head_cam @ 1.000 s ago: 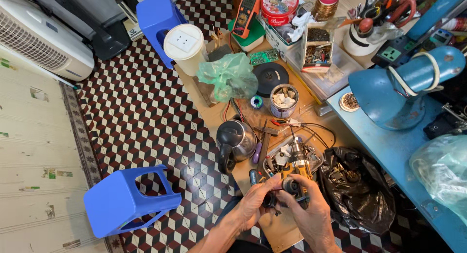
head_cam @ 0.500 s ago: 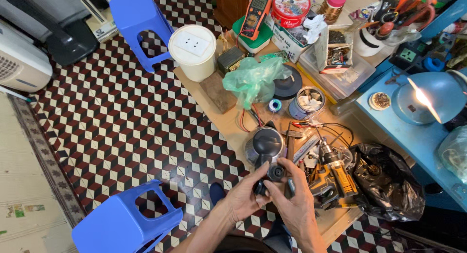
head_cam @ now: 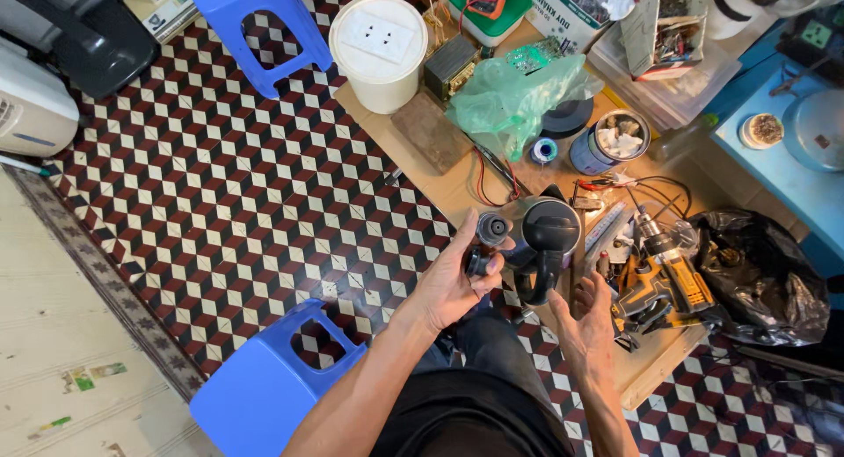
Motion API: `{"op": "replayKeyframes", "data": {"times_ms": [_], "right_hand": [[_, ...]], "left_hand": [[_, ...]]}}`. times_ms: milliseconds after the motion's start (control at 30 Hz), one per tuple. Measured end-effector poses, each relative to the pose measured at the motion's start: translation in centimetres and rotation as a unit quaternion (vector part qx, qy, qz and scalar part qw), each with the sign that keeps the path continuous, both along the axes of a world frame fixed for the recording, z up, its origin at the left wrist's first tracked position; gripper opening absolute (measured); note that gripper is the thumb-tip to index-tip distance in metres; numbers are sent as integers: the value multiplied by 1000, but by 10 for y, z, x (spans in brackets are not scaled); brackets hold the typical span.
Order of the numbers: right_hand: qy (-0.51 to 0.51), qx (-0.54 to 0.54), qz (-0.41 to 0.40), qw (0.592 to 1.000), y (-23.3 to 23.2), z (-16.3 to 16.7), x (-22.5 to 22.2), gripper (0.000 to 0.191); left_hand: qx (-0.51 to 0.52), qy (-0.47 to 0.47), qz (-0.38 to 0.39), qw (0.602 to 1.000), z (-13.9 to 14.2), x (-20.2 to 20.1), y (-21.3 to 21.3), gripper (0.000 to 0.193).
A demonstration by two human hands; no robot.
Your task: The person works at a cluttered workbench repairing a small appliance, handling an electric kettle and a small motor-like component. They pick up and turn over small parts, fit components together by hand, and use a cordless drill on the workpiece while sorting parts on the bench.
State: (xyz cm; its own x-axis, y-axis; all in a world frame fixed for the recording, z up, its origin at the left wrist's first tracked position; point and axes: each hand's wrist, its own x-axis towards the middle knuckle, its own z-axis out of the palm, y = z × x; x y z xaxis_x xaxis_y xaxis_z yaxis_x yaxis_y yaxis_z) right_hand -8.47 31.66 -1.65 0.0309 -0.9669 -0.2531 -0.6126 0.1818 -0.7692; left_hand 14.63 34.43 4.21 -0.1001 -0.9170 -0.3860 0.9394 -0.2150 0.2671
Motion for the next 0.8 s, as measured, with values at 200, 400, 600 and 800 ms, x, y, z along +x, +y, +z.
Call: {"op": "replayKeyframes", "data": {"times_ms": [200, 400, 600, 800], "right_hand": [[-21, 11, 30, 999, -22, -35, 16, 106], [-39, 102, -11, 994, -60, -34, 10, 114], [39, 159, 19, 986, -85, -29, -5, 108], [-16, 198, -27, 980, -85, -32, -11, 108]], "left_hand": [[-16, 1, -67, 998, -5, 16, -38, 55], [-23, -13, -134, 991, -4, 12, -112, 56], [6, -27, -166, 986, -1, 4, -179, 53], [24, -83, -227, 970, -6, -18, -232, 50]]}}
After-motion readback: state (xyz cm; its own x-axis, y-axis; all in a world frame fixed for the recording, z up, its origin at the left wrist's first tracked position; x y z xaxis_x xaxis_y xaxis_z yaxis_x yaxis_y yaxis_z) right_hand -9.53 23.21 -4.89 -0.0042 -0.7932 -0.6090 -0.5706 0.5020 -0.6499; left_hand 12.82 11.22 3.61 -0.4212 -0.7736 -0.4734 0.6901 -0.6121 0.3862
